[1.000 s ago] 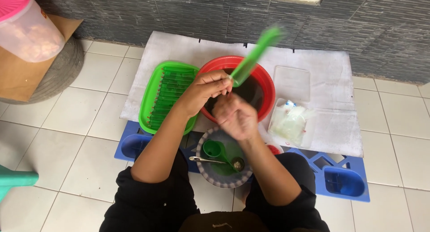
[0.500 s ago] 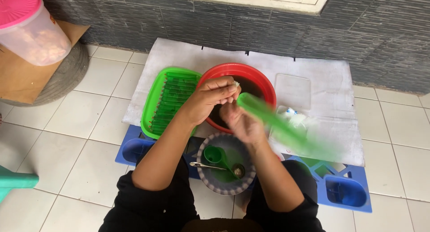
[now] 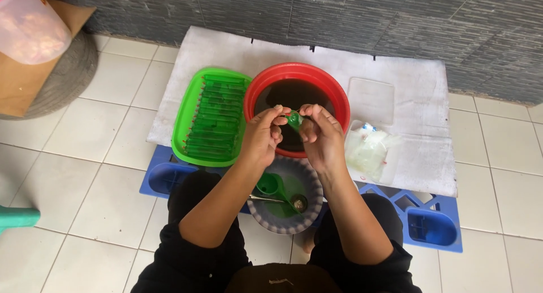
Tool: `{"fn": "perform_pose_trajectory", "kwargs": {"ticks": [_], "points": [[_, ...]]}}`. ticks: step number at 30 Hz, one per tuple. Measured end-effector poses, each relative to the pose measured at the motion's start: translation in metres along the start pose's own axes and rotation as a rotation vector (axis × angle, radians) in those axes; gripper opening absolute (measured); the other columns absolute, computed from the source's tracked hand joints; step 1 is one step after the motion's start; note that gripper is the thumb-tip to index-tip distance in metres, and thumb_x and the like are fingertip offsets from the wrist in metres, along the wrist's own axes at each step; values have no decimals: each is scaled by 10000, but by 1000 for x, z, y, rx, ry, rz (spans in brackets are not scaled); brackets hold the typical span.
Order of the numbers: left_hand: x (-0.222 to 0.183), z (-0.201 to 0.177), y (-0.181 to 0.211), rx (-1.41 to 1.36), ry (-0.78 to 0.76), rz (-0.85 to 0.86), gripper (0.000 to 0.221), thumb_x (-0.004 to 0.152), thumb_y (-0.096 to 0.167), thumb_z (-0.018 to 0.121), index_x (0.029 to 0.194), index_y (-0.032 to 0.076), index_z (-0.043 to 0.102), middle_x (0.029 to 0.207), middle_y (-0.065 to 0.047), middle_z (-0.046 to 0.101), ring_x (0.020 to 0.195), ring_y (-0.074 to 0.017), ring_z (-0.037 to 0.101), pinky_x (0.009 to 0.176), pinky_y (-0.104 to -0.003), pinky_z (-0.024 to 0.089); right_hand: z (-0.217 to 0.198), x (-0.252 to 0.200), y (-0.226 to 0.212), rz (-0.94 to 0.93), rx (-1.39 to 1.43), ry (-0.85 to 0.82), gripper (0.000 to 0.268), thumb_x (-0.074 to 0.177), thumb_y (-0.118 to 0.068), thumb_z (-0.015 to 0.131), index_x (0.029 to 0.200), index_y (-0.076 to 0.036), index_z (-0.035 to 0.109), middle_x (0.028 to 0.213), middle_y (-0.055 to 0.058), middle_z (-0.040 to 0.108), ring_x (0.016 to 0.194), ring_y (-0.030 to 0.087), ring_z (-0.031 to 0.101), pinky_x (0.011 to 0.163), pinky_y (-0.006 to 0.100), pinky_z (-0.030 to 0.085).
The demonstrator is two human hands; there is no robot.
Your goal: The person fills plastic bags with a dark liquid using a funnel and a ladle, then ties each bag with a rubber band.
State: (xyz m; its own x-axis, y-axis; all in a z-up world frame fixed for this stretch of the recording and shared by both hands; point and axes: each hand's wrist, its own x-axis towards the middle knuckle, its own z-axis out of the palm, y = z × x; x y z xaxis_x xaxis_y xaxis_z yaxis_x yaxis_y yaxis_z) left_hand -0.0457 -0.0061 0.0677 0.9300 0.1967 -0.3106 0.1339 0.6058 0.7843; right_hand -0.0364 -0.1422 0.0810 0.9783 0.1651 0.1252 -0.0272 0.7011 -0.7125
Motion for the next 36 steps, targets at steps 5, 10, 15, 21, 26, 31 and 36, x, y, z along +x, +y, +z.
{"fn": "perform_pose_trajectory", "kwargs": {"ticks": [5,10,15,21,26,31,36], "points": [[16,-16,-17,-149,73,-179,228,901,197,766,1043,18,753,707,-21,726,422,-25,427,439,-177,352,8,-9,8,122,-145,100,190,972,-44,649,1147,1,709,1181,134,757,587,46,667,567,148,485],[49,-57,-51,-240,105,-397,151,889,142,760,1003,51,719,711,14,742,410,18,434,440,-152,401,5,-16,24,-231,-911,-120,245,873,77,732,1096,-17,767,1132,122,767,587,170,741,530,233,562],[50,-62,-57,-262,85,-482,263,945,131,689,1186,27,664,756,8,746,434,37,461,461,-159,441,-10,-11,30,-826,-1597,-315,54,944,-69,744,948,-110,778,965,-40,744,762,148,721,671,274,553],[42,-59,-47,-248,162,-498,69,923,82,722,930,19,695,651,5,715,403,34,492,462,-148,481,-24,2,35,-673,-1363,-512,99,949,8,686,947,-51,766,942,39,718,815,208,722,679,311,540],[49,-65,-61,-196,164,-476,114,914,106,752,919,1,705,652,-23,716,419,5,543,464,-161,502,-29,5,37,-359,-1036,-555,55,874,55,714,884,3,699,920,113,658,817,257,640,661,334,516],[47,-60,-68,-110,171,-399,146,913,170,766,951,30,759,751,-60,765,445,-6,578,551,-212,578,-44,4,44,-56,-768,-455,56,895,42,647,857,2,645,933,134,619,643,160,539,593,290,449],[45,-56,-72,4,202,-283,166,936,250,749,931,86,775,779,-28,766,498,-32,623,621,-193,553,-69,9,60,79,-481,-373,53,892,0,615,856,30,591,965,177,563,445,114,588,471,249,408]]}}
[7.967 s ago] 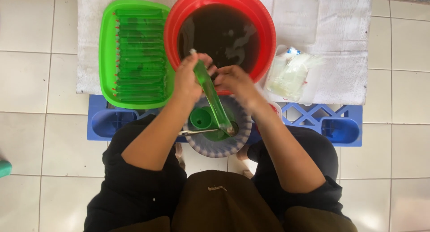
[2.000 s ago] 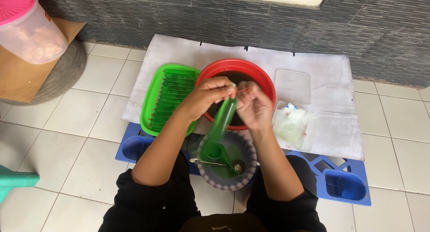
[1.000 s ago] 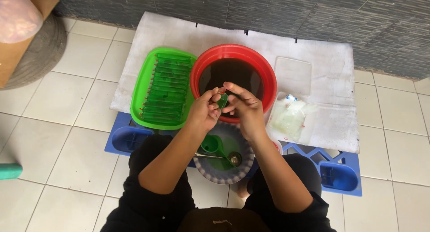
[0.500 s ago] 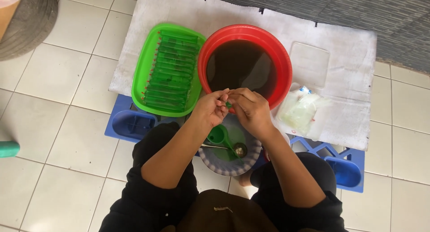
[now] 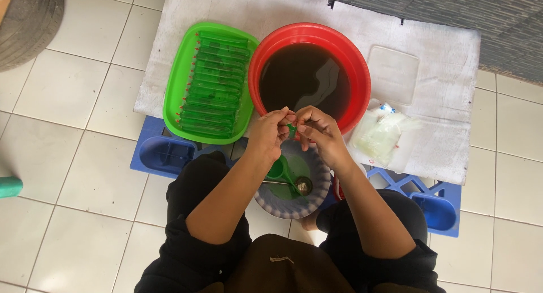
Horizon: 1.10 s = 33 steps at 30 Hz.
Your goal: The person fills plastic bags with a dark liquid using a funnel and a ladle, then ties each bag with a rubber band.
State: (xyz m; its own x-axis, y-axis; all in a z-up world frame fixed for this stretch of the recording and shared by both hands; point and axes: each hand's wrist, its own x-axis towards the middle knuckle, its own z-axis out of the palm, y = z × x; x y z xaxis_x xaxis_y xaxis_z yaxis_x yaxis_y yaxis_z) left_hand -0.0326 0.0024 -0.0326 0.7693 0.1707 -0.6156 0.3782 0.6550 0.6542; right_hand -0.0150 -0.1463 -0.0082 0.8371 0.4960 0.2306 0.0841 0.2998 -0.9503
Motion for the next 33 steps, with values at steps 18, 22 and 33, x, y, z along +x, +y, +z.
{"fn": "perform_pose_trajectory", "kwargs": {"ticks": [18,22,33], "points": [[-54,23,28,205,-84,289,201,990,299,711,942,120,790,723,-6,703,709,-51,614,695,-201,481,19,11,-61,-172,-444,-145,86,961,-6,702,893,44,717,848,131,593,780,177,563,707,328,407],[-49,20,26,222,-14,350,189,954,300,756,917,125,815,795,-24,750,785,-48,619,734,-204,489,14,9,-54,-376,-826,-162,190,911,-79,789,768,-42,670,815,76,621,713,267,607,669,365,382],[-66,35,19,153,52,699,170,986,199,730,1004,47,804,827,-60,691,873,-109,631,856,-304,528,31,2,-40,349,365,398,227,1059,-166,556,1096,11,692,838,-18,532,585,20,348,623,198,340]]}}
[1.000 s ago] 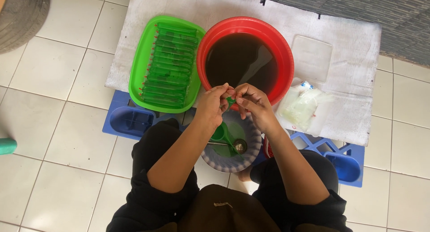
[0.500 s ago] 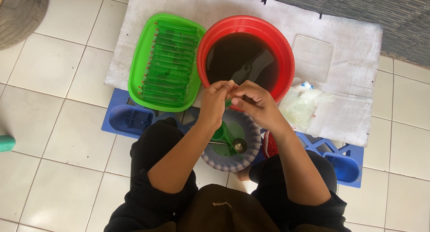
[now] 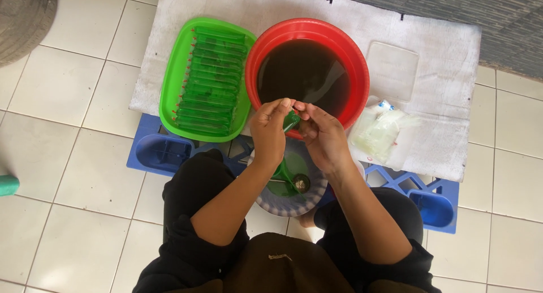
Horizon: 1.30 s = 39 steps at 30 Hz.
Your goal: The person fills plastic bags with a dark liquid using a funnel and a ladle, then ties each bag with a rubber band.
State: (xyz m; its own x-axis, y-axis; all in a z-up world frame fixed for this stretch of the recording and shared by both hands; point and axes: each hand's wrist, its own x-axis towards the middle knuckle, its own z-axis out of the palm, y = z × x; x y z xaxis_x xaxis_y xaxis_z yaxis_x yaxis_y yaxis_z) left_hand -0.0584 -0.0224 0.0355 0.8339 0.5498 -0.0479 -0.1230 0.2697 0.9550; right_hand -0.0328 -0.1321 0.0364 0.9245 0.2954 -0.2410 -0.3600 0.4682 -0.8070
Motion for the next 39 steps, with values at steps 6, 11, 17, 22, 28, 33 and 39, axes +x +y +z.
{"fn": "perform_pose_trajectory", "kwargs": {"ticks": [6,11,17,22,28,33,39], "points": [[1,-7,5,336,-41,324,84,964,170,768,953,102,814,838,4,724,789,-116,669,775,-276,519,14,-10,-34,-151,-531,-48,251,973,-31,581,1145,108,700,513,77,531,314,60,388,392,184,300],[2,-14,-7,444,-113,322,78,952,186,773,914,129,811,815,-7,727,787,-181,699,768,-308,541,-3,-1,-41,-135,-859,-89,147,893,-52,723,1013,-22,801,753,123,730,397,83,529,406,204,436],[5,-13,-12,523,-142,323,74,922,208,794,898,139,802,797,-5,735,782,-192,717,752,-311,558,-18,14,-19,-210,-1186,-1,152,838,-184,836,964,-101,814,725,74,711,550,132,612,512,246,517],[3,-12,-4,538,-199,308,84,943,174,753,901,102,767,814,-43,727,808,-222,713,798,-338,556,-17,12,-8,-431,-1266,36,106,836,-44,778,933,-3,766,701,135,696,563,207,634,479,285,569],[3,-11,4,486,-236,323,65,967,151,710,951,91,728,871,-60,725,869,-233,714,841,-354,547,-9,8,-11,-910,-1377,49,72,795,16,779,836,-39,755,680,61,628,682,220,590,753,350,495],[8,-14,3,418,-284,413,61,992,150,694,978,97,723,895,-35,713,865,-208,696,848,-345,551,-4,1,-20,-1027,-1395,139,58,796,-23,791,792,-75,766,731,40,527,782,210,505,785,342,429],[10,-13,3,413,-272,548,65,1001,141,692,1062,120,683,962,-23,663,922,-210,682,856,-362,557,-9,0,-14,-1012,-1464,119,112,767,-30,796,771,-99,708,695,24,591,753,223,564,825,393,427]]}}
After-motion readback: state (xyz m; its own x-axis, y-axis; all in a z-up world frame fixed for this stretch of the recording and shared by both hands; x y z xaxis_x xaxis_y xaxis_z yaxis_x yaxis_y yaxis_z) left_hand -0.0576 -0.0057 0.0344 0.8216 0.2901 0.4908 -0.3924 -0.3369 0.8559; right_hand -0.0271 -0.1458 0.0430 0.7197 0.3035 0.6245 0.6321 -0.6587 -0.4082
